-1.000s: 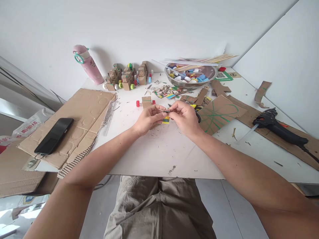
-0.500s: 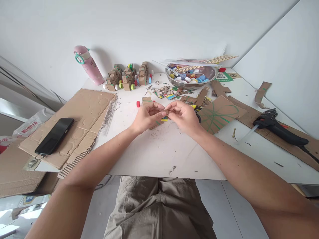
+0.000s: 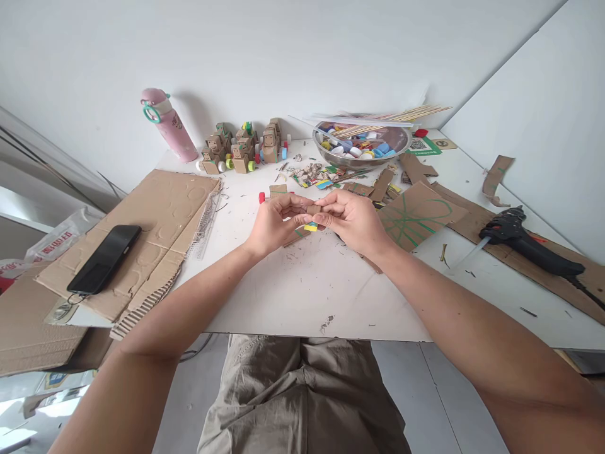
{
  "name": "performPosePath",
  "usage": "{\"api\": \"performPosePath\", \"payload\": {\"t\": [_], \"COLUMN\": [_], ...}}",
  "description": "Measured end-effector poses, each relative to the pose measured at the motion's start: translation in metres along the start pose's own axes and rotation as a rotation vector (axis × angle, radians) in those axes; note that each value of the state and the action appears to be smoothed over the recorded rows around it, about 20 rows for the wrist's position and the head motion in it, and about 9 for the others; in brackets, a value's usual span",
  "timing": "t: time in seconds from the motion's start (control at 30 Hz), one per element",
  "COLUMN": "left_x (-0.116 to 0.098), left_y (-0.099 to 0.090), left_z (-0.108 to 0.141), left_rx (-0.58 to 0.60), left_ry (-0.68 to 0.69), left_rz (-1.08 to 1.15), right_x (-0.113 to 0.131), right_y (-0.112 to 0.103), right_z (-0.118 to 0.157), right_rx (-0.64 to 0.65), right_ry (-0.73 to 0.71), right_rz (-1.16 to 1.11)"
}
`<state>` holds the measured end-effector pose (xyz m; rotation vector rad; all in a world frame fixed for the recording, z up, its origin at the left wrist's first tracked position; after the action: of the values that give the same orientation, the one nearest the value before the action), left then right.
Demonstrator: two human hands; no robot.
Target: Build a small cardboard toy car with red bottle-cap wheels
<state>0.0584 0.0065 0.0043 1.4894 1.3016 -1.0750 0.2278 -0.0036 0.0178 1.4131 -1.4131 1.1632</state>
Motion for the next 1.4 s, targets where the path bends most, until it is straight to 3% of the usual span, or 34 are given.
{"api": "performPosePath", "payload": {"t": [0.63,0.93,1.07,1.27,1.4], "left_x": [0.0,0.001,0.001,-0.004,-0.009], "left_y": [0.003,0.019,0.017,0.01,0.01], "left_z": [0.003,0.014,0.013,0.012,0.013], "left_rx": [0.019,0.233,0.141,-0.007,-0.034], "left_ry": [-0.112,-0.341,-0.24,0.04,0.129], "left_rz": [0.09,0.21,0.084,-0.325,-0.449], "right_x": [0.007,0.003,0.005,0.001,0.0], "right_y": [-0.002,-0.011,-0.007,0.001,0.006], "right_z": [0.0,-0.005,-0.002,0.003,0.006], "right_rx": [0.024,-0.014,0.028,0.015,0.034], "right_ry": [-0.059,-0.234,-0.211,-0.118,-0.111], "right_rz": [0.052,0.127,0.117,0.108,0.088]}}
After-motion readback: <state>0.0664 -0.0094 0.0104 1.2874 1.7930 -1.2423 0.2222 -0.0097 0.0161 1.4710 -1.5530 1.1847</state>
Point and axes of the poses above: each hand's wrist, its own z-axis away from the middle knuckle, its own y-axis out of the palm, x = y × z, the point moved 4 cm from there along -z, towards the middle knuckle, and after that the axes turned 13 degrees about -x, right-handed, at the moved point
